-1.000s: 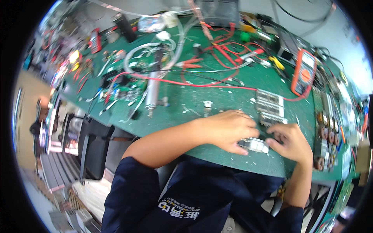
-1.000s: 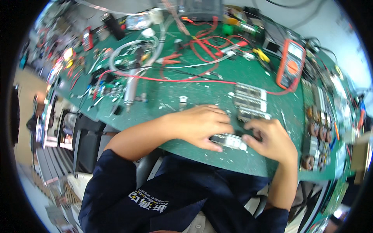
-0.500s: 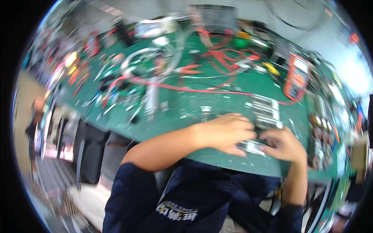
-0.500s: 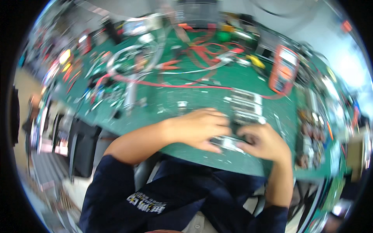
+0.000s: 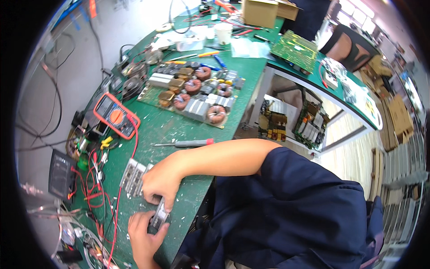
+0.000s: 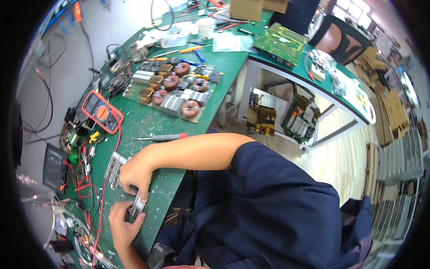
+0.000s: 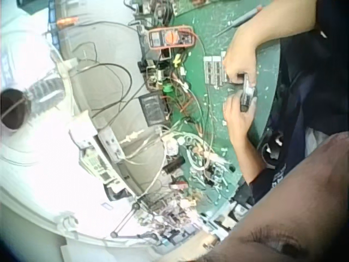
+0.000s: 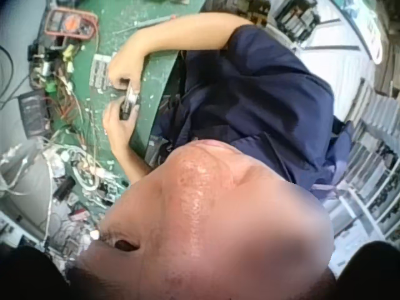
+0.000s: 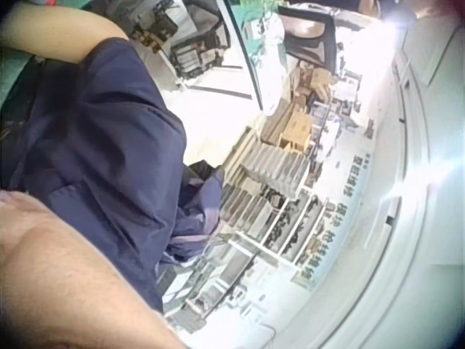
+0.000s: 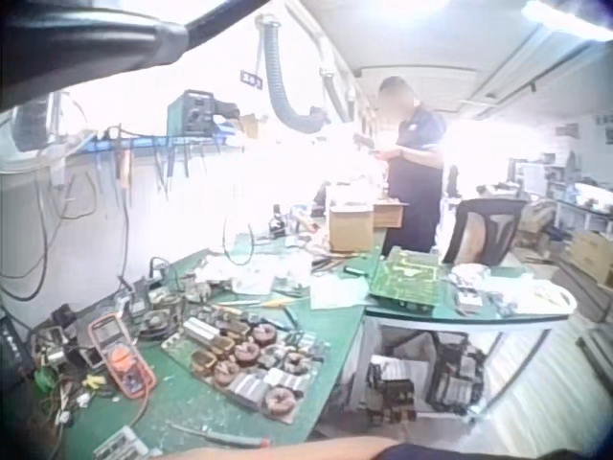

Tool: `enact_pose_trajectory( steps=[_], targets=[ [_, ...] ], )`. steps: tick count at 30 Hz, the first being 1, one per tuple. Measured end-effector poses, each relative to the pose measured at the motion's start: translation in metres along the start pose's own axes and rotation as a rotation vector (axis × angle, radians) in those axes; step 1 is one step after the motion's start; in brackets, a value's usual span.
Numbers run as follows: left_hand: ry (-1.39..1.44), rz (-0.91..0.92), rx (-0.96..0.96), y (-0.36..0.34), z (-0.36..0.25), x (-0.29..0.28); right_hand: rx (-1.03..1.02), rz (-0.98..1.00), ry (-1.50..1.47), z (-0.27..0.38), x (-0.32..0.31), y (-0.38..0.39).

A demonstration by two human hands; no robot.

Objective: The person uses a screwdriver to remove screws from a small white electronic component on a green workbench, then places the component aside. They pick up a larger green circuit board, inspect it, and set it down. Finally, they pick up a small black component and examine it closely.

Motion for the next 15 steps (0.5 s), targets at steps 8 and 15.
enact_pose_trajectory(
  steps=[8,15],
  targets=[
    [0.045,0.053,0.278,-0.099,-0.001,-0.009,0.162,-0.267,0.137,-0.011,-0.058,0.043],
    [0.024,0.062,0.286,-0.104,-0.001,-0.004,0.069,-0.327,0.167,-0.015,-0.061,0.051]
  ],
)
Point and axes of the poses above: each hand's wrist, its own y-axis away from the middle knuckle, its own x-axis out of the palm, z = x × y, the point moved 8 cm from there along -y, towards the middle knuckle, and after that the axes turned 15 degrees about -y, right-handed, at the moved point
